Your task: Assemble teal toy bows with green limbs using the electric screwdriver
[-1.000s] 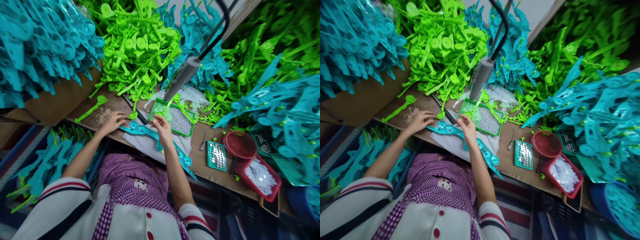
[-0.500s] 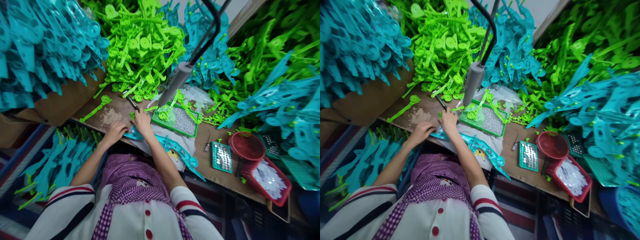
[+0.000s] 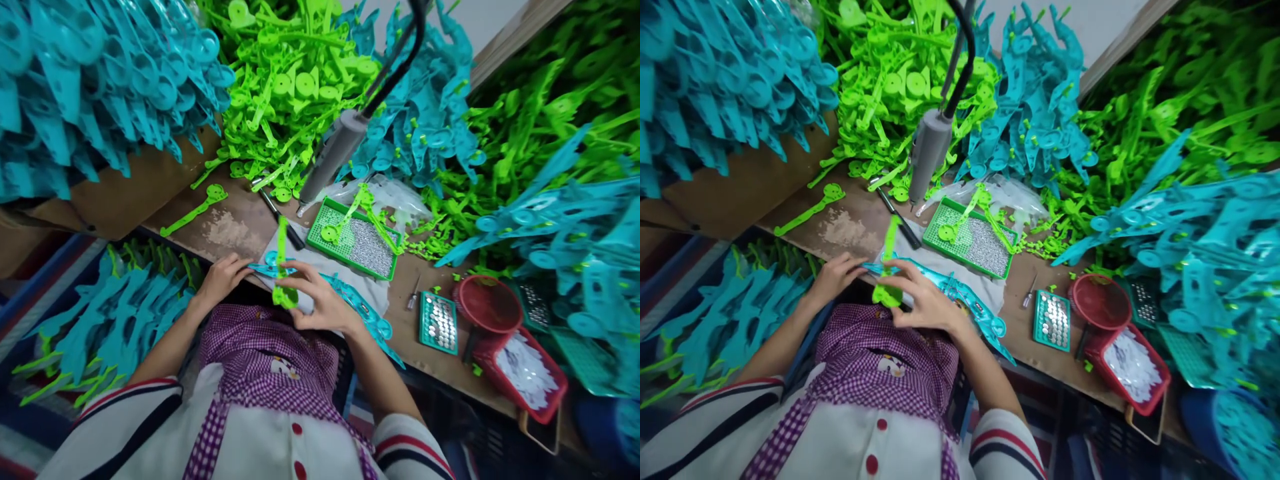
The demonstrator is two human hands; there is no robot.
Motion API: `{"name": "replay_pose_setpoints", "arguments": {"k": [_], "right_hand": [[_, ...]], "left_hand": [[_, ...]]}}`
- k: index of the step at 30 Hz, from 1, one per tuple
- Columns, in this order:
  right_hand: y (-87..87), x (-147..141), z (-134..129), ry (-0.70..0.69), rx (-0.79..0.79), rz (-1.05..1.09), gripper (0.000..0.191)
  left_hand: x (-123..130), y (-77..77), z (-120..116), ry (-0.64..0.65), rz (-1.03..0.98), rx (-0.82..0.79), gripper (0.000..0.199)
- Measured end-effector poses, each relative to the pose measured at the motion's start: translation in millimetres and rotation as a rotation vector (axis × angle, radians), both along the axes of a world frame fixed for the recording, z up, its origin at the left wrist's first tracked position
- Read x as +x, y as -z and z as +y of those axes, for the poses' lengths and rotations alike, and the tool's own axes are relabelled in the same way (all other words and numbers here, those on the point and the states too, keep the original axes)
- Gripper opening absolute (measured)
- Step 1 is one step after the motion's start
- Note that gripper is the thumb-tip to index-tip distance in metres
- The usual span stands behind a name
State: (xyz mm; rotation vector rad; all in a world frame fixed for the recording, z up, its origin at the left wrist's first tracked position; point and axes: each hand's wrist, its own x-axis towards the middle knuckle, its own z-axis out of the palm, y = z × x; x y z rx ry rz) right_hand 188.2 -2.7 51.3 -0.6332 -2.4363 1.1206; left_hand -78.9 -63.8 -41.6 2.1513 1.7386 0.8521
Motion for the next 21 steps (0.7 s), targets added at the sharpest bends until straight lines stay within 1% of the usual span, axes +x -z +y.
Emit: {"name": "replay_pose_setpoints", "arguments": {"k": [3,6,9,12,14,17,21], "right_hand": [[15.3,-19,23,-0.099,-0.041,-0.064,0.056],[33.3,-36,50,-0.195,-0.036,-0.150,0.056],[43.7,-44,60,-0.295,-0.029,-0.234,0.055],[44.6,-45,60,-0.344,-0.063,-0.265,0.056],[41.8,-45,62,-0.382,-0.111,-0.274,0.057],[36.8,-42,68,-0.417,-0.173,-0.281,0.058],[33.6,-41,74,-0.426,-0.171,-0.302,0.058]], "left_hand": [[2,3.0,-7,0.025,0.043,0.068,0.031],[5,2.5,-22,0.023,0.096,0.109,0.034],[6,3.8,-34,-0.006,0.122,0.120,0.036],[6,5.1,-35,-0.011,0.120,0.144,0.037],[4,4.6,-32,0.010,0.104,0.156,0.037],[2,3.1,-29,0.035,0.074,0.128,0.037],[0,3.1,-28,0.039,0.032,0.109,0.038]]}}
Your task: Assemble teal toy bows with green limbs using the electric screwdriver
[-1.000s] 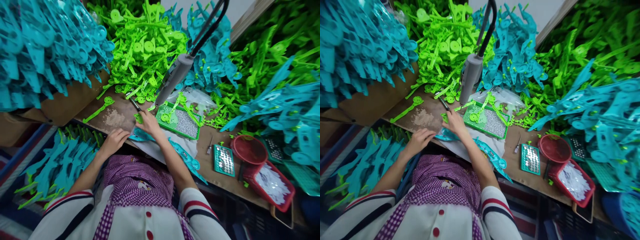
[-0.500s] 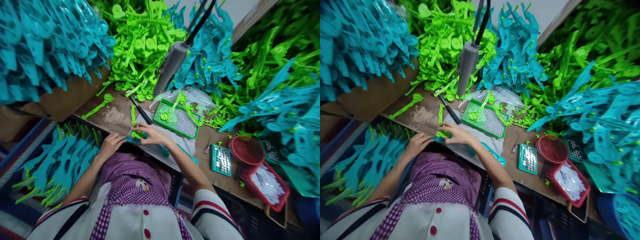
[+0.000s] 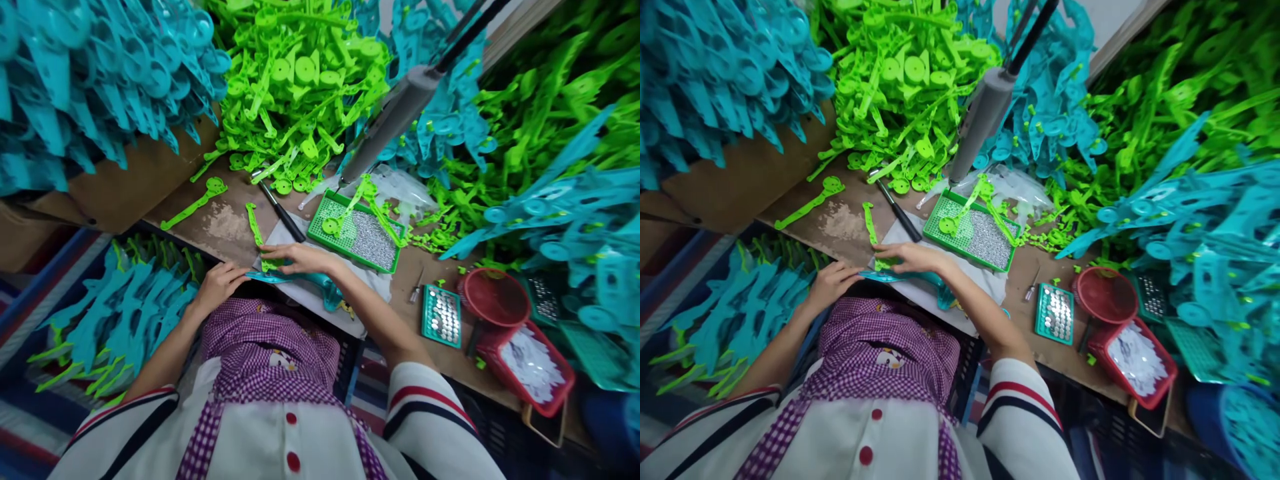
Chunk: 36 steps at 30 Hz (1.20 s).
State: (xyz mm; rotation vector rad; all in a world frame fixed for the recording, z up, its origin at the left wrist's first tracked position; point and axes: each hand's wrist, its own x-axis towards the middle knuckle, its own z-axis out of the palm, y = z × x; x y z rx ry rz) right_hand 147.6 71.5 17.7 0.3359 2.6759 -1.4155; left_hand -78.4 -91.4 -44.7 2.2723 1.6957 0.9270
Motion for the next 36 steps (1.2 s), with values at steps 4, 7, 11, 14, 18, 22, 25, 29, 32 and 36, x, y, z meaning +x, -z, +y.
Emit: {"name": "replay_pose_setpoints", "arguments": {"k": [4,7,11,14,18,22,25,29,32,36], "right_hand": [[-0.7,1,-4,0.054,0.094,-0.003,0.057],[-0.6,1,-10,0.062,0.130,0.025,0.056],[-0.1,0,-10,0.004,0.127,0.047,0.050],[-0.4,-1,-8,0.010,0.150,0.035,0.049],[0.4,-2,-8,0.001,0.154,0.048,0.052],[4.1,-1,-11,0.003,0.139,0.045,0.048],[9.4,0,-14,0.037,0.119,0.056,0.047],[14.5,1,-14,-0.007,0.079,0.049,0.048],[9.4,8,-23,0.034,0.117,0.048,0.047],[-1.7,13,-66,0.403,0.134,0.142,0.054]], "left_hand": [[1,1.7,-1,0.001,-0.009,0.017,0.034],[1,2.6,-2,-0.008,-0.032,0.002,0.035],[2,1.1,-3,-0.019,-0.032,0.005,0.035],[3,-1.0,-3,-0.002,0.004,0.031,0.034],[2,-2.0,-2,0.001,0.009,0.037,0.034],[1,-3.7,-1,0.031,-0.001,0.041,0.033],[1,-4.6,-1,0.060,-0.007,0.045,0.034],[2,-2.9,1,0.054,0.003,0.028,0.034],[3,-6.2,-3,0.056,0.007,0.009,0.035],[9,-27.2,-10,0.035,0.042,-0.018,0.032]]}}
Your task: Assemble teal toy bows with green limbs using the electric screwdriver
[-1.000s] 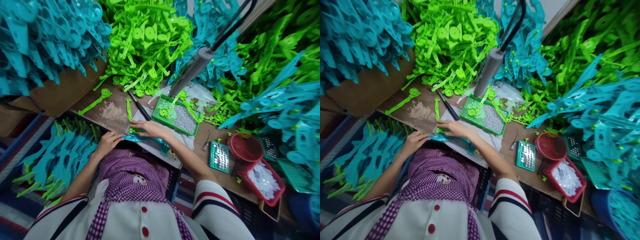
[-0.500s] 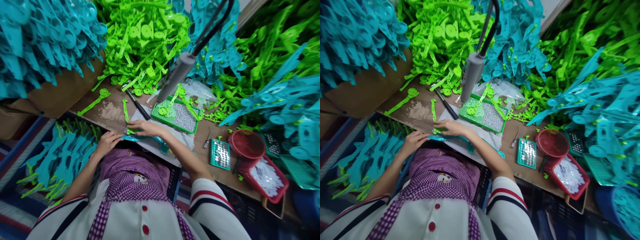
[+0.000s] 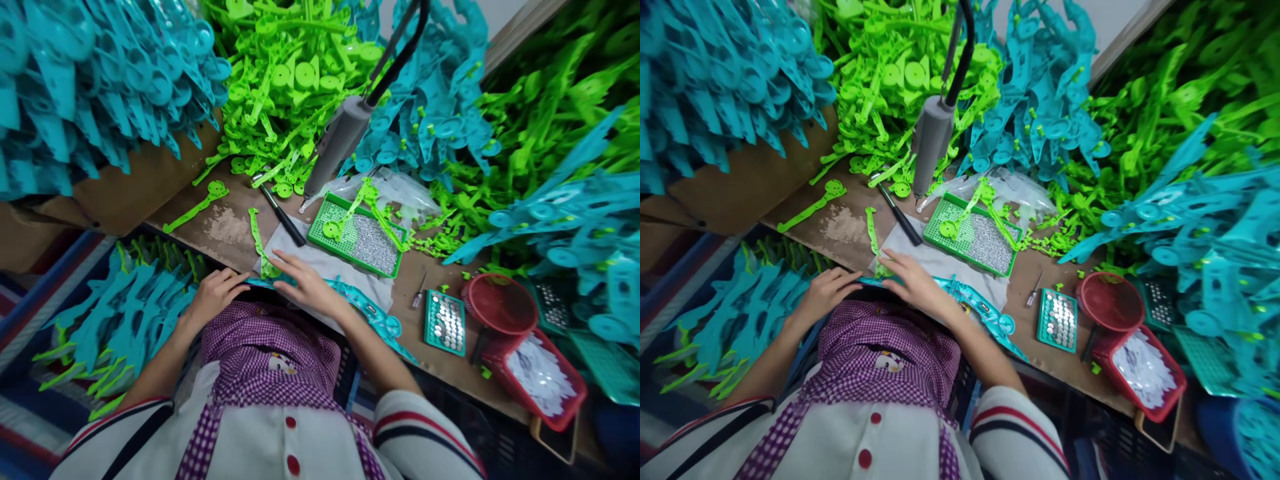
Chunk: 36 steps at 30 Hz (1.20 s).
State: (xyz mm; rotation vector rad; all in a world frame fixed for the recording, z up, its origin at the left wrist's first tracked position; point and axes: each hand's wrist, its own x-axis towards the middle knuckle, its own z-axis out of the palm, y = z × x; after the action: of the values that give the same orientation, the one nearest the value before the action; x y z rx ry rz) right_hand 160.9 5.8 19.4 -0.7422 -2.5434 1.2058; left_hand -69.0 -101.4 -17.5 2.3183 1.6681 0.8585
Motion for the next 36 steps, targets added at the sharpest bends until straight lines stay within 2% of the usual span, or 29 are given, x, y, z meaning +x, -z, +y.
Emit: {"name": "replay_pose_setpoints", "arguments": {"k": [2,5,6,10,14,16,19,20,22,24,26,29,33,36], "right_hand": [[-1.4,-4,-22,0.091,-0.058,0.015,0.058],[-0.1,-11,-36,0.175,-0.154,0.018,0.041],[0.1,-10,-34,0.224,-0.176,0.041,0.038],[-1.7,10,-12,0.446,-0.209,0.164,0.045],[0.4,35,9,0.625,-0.224,0.152,0.050],[-0.6,41,12,0.631,-0.204,0.081,0.049],[-12.5,37,5,0.617,0.018,0.025,0.048],[-18.5,31,0,0.602,0.103,0.037,0.053],[-29.6,12,-10,0.502,0.175,0.090,0.062],[-35.7,-12,-14,0.286,0.085,0.120,0.066],[-35.3,-33,-12,0.205,-0.056,0.075,0.060],[-27.9,-48,2,0.271,-0.161,-0.028,0.047],[-20.2,-48,21,0.235,-0.219,-0.007,0.043],[-20.1,-45,27,0.244,-0.234,0.026,0.037]], "left_hand": [[5,-16.3,2,0.011,-0.001,-0.012,0.027],[9,-41.3,17,0.044,-0.074,-0.045,0.026],[9,-48.7,23,0.051,-0.110,-0.081,0.026],[1,-69.7,54,0.063,-0.260,-0.265,0.028],[-8,-77.7,87,0.076,-0.362,-0.262,0.030],[-8,-77.1,101,-0.002,-0.374,-0.206,0.029],[0,-71.7,105,-0.109,-0.323,-0.180,0.025],[5,-69.4,101,-0.083,-0.311,-0.204,0.025],[15,-64.9,89,0.070,-0.328,-0.283,0.024],[23,-60.9,74,0.188,-0.393,-0.334,0.024],[25,-56.1,64,0.144,-0.483,-0.332,0.023],[19,-43.3,63,0.000,-0.686,-0.379,0.022],[15,-16.9,73,-0.160,-1.058,-0.580,0.043],[13,-2.8,74,-0.199,-1.198,-0.652,0.053]]}}
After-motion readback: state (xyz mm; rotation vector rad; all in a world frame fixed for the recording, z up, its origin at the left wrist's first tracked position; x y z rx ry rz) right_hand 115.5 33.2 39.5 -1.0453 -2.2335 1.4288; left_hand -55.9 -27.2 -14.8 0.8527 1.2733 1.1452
